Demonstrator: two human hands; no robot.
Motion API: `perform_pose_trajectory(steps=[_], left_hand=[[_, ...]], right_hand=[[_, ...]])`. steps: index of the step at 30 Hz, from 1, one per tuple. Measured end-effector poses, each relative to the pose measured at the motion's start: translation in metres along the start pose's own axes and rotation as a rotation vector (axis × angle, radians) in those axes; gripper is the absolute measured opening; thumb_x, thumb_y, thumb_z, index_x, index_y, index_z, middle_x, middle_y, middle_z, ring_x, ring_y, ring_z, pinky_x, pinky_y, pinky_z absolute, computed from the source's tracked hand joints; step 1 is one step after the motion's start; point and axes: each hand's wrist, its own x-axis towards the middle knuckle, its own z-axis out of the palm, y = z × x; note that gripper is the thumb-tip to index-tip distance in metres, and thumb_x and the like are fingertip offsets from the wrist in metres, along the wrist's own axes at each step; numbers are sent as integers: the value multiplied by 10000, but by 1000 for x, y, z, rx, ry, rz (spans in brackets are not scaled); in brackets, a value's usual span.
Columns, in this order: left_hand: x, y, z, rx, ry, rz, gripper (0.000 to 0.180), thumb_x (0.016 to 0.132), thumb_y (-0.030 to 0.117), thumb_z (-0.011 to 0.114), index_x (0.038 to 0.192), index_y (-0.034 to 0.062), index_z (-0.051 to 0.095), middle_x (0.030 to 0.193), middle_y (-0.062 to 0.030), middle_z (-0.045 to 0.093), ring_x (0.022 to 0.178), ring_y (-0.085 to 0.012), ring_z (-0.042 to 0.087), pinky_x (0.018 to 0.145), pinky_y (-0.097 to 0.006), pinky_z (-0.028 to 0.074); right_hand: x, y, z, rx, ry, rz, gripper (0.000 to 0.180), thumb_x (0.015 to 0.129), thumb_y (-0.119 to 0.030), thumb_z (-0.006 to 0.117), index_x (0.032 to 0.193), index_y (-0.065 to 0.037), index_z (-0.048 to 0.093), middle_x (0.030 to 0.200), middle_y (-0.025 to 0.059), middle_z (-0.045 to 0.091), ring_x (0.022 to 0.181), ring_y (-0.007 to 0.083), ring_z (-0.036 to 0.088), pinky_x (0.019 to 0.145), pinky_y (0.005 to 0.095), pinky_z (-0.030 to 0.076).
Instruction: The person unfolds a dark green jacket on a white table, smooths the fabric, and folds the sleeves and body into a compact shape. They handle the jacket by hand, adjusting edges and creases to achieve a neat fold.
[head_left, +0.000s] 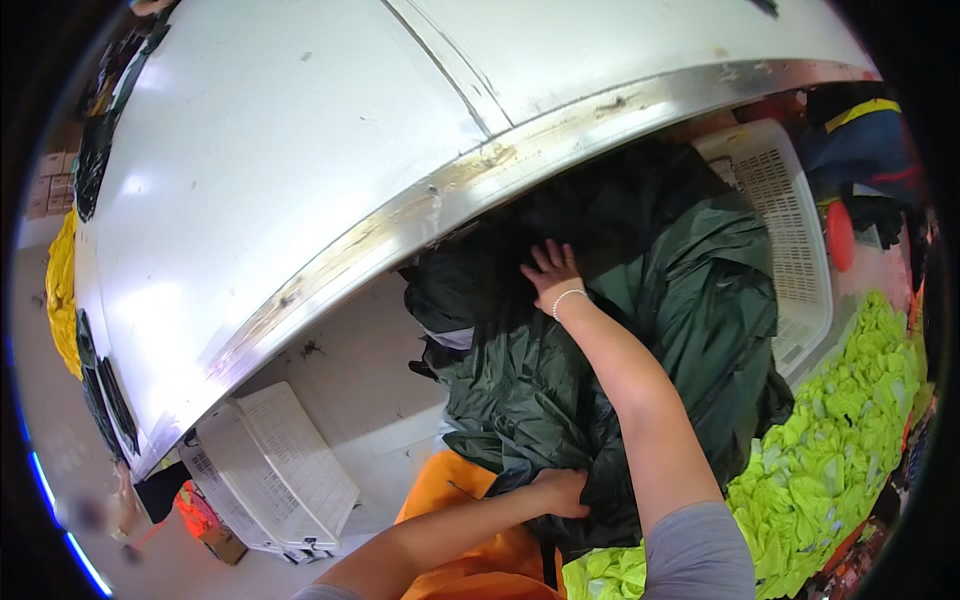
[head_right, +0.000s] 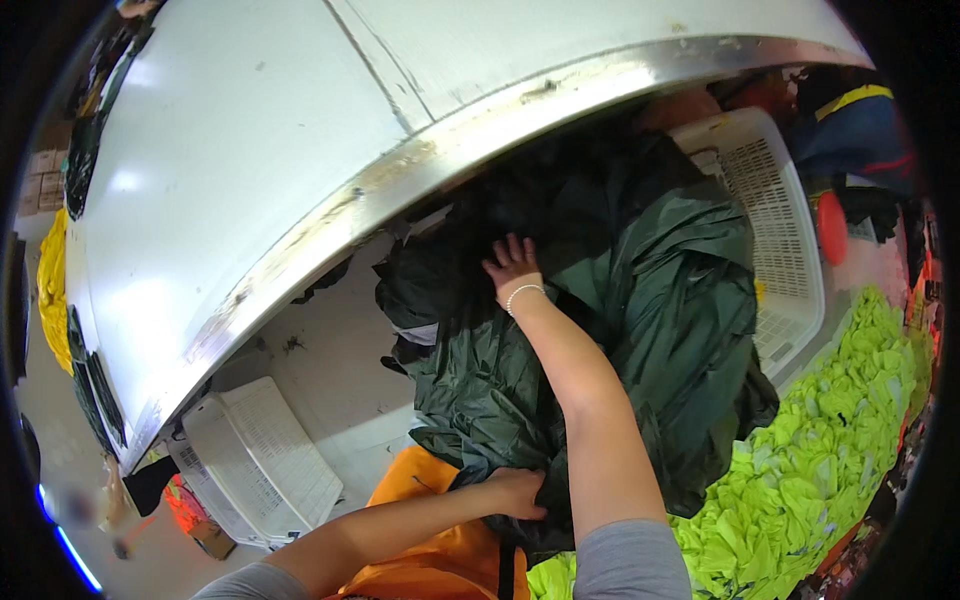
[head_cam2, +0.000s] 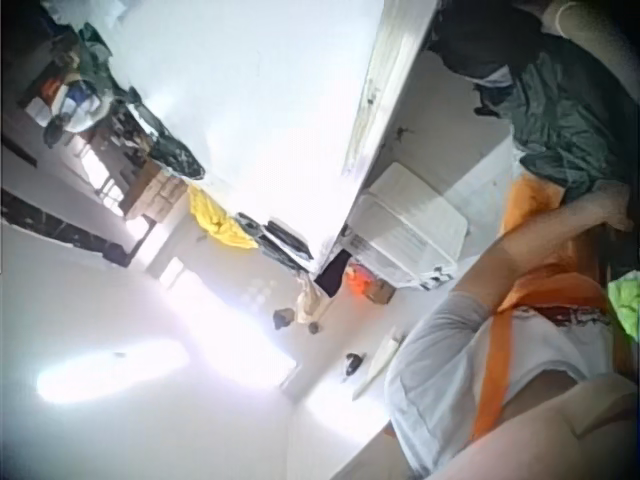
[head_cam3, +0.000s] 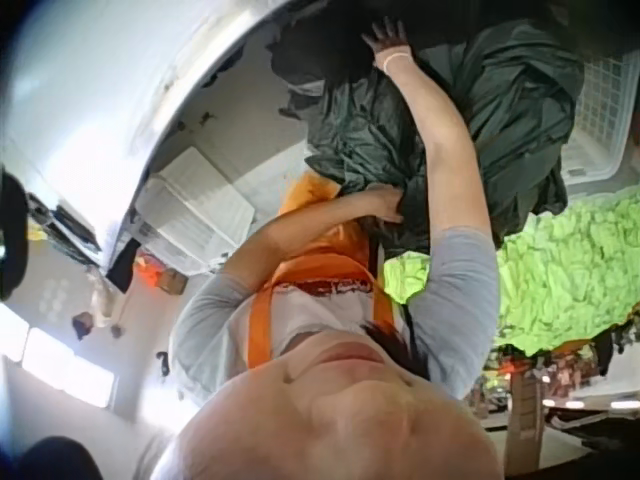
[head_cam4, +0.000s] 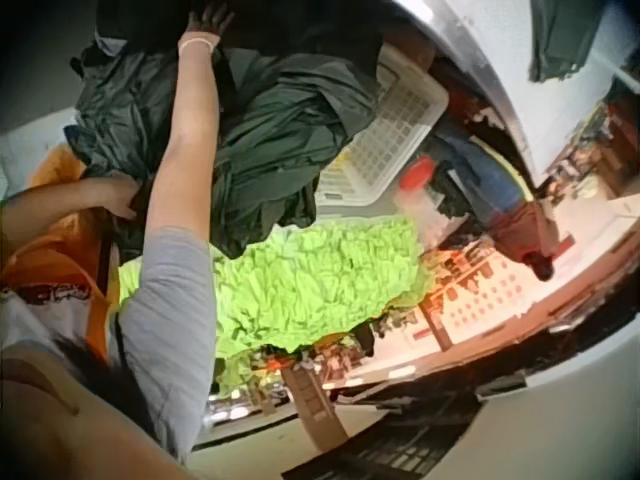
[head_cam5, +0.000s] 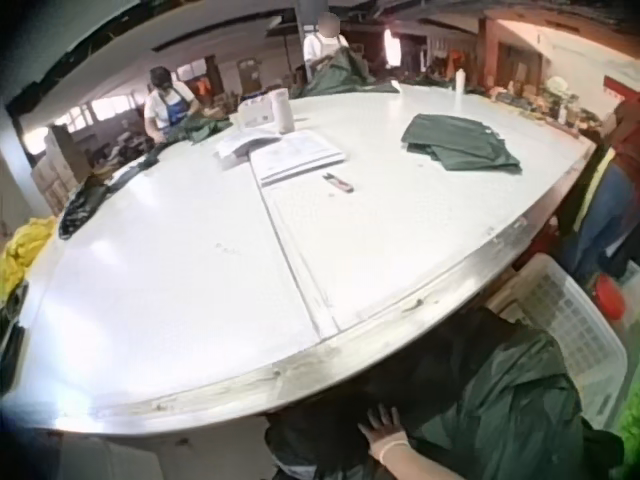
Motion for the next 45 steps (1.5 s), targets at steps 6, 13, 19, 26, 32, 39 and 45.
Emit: perform_pose_trajectory(steps=[6, 13, 19, 26, 32, 39, 45], left_hand=[[43, -57, -166, -179, 373, -302, 647, 818, 626, 533, 518, 55, 585, 482, -108, 551, 510, -253, 602, 528, -374, 469], [217, -186, -176, 445, 394, -574, 826, 658, 504, 727, 1300, 68, 442, 1298, -177, 498, 1140, -294, 527, 921, -401, 449], [163, -211, -88, -25, 297, -385, 585, 651, 332, 730, 1136, 75, 526, 1024, -203, 629, 973, -367, 600, 798, -450, 499], [-24, -117, 21, -340, 260, -318, 576, 672, 226, 712, 1187, 53, 520, 894, -251, 625, 876, -401, 606, 761, -455, 496], [-110, -37, -12, -736, 289, -367, 470, 712, 176, 710, 1122, 28, 534, 905, -250, 624, 910, -414, 595, 757, -425, 489], [-91, -10, -15, -299, 222, -281, 382, 717, 203, 681, 1028, 68, 505, 716, -212, 610, 729, -403, 607, 633, -482, 472], [-79, 19, -38, -191, 235, -187, 411, 719, 223, 691, 1044, 45, 513, 706, -210, 610, 735, -394, 613, 636, -474, 485]], right_hand=[[-108, 142, 104, 159, -436, 558, 317, 791, -93, 599, 1101, -27, 616, 1116, 213, 605, 1072, 330, 578, 900, 397, 483], [-139, 123, 127, 265, -488, 552, 236, 729, -118, 640, 924, 12, 675, 993, 234, 642, 961, 356, 621, 857, 411, 504], [-146, 134, 123, 428, -455, 632, 404, 693, -257, 737, 982, 15, 663, 1059, 227, 626, 1015, 356, 592, 892, 418, 480], [-136, 86, 30, 539, -485, 502, 598, 758, -290, 705, 1235, 14, 513, 1209, 228, 549, 1126, 352, 529, 951, 409, 436], [-81, 48, 26, 182, -57, 106, 399, 744, -223, 709, 1058, -6, 594, 1047, 147, 608, 1008, 319, 550, 854, 408, 467], [-75, -50, -25, 527, -455, 315, 1205, 675, -672, 656, 1396, 144, 139, 1183, 303, 547, 1135, 390, 520, 980, 395, 405], [-131, -17, -14, 798, -137, 484, 227, 686, -139, 568, 811, 28, 655, 894, 263, 627, 885, 393, 611, 771, 441, 483]])
